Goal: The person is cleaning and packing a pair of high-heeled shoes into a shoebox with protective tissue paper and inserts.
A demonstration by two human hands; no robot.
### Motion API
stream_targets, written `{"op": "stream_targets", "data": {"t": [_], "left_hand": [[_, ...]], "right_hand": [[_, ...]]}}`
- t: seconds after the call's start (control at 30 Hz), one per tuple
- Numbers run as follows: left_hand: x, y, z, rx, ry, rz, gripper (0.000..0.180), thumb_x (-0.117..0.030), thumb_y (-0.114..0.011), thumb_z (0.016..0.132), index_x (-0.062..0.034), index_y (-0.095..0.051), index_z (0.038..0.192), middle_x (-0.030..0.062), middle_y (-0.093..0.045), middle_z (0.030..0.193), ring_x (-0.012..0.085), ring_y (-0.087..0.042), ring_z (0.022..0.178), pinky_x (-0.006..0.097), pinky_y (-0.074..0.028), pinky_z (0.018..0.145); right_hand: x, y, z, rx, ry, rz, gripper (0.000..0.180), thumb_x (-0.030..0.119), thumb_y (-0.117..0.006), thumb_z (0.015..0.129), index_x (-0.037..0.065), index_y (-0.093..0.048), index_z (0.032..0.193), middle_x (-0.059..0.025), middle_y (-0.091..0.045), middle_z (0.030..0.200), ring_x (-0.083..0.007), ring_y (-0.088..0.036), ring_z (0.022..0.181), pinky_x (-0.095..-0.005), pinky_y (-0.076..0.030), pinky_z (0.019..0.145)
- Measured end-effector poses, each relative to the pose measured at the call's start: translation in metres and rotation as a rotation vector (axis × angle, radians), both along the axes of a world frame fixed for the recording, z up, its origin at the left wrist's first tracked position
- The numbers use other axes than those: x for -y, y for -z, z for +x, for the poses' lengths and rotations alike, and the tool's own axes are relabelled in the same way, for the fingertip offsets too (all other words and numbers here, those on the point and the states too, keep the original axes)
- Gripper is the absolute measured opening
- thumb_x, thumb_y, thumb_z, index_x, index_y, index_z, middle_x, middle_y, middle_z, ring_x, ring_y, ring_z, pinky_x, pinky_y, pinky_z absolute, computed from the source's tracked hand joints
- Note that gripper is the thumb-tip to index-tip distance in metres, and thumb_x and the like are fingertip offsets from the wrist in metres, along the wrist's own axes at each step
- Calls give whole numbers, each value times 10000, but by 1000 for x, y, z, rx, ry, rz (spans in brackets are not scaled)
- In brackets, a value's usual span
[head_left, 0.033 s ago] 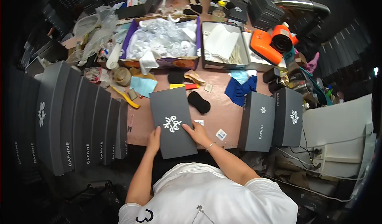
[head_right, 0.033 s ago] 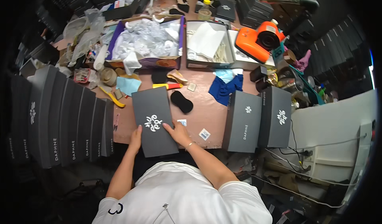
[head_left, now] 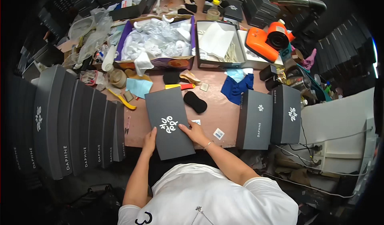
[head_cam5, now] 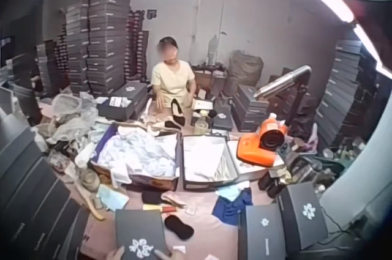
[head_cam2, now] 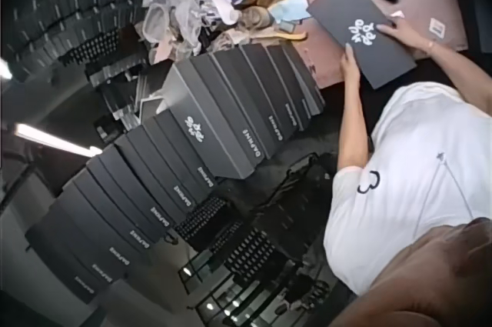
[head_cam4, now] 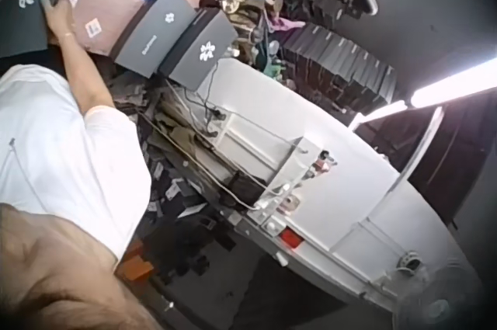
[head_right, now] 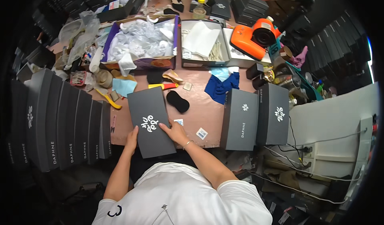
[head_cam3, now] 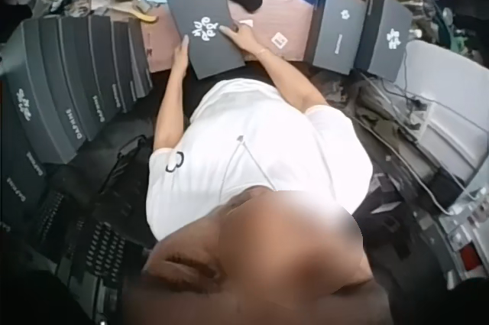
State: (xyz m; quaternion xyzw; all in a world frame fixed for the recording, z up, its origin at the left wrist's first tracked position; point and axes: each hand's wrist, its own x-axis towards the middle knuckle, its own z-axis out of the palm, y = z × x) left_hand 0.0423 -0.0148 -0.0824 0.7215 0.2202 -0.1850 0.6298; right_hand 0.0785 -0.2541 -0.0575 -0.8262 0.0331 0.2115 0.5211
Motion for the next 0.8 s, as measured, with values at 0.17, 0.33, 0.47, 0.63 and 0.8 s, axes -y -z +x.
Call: {"op": "stream_targets", "data": {"t": [0.17, 0.33, 0.47, 0.63, 0.8], "left_hand": [[12, 18, 4, 53, -103, 286, 662, -532, -429, 938, 86, -625, 1072, 216, -662, 1019, 325, -629, 942, 375, -463, 846], [9, -59, 27, -108, 259, 602, 665, -545, -446, 924, 76, -634, 1068, 250, -643, 1047, 347, -609, 1006, 375, -450, 880], [4, -18, 22, -143, -89, 114, 691, -553, -467, 923, 73, -563, 1200, 198, -593, 1193, 270, -550, 1129, 346, -420, 942], [28, -20, 5, -41, -181, -217, 662, -526, -503, 926, 87, -561, 1169, 160, -602, 1150, 231, -568, 1064, 315, -438, 913], [120, -106, -1, 178, 353, -313, 423, -303, -622, 906, 43, -585, 1146, 57, -631, 930, 119, -580, 841, 268, -485, 743]], "right_hand": [[-5, 18, -13, 150, 91, -154, 686, 543, -561, 854, -72, -568, 1159, -286, -629, 933, -407, -621, 910, -432, -480, 825], [-3, 21, -7, 138, 76, -90, 589, 513, -526, 886, -22, -625, 1109, -243, -661, 872, -358, -654, 789, -417, -507, 751], [-14, 21, 3, 39, 40, -104, 592, 506, -527, 891, -11, -584, 1175, -273, -586, 1109, -371, -592, 1005, -412, -467, 857], [7, 1, -23, 66, 109, 212, 794, 499, -604, 853, 103, -289, 1464, -297, -282, 1441, -389, -248, 1375, -412, -255, 1101], [158, -107, -48, 51, 298, 406, 768, 213, -644, 820, 56, -264, 1468, -139, -449, 1355, -225, -458, 1202, -355, -389, 1007]]}}
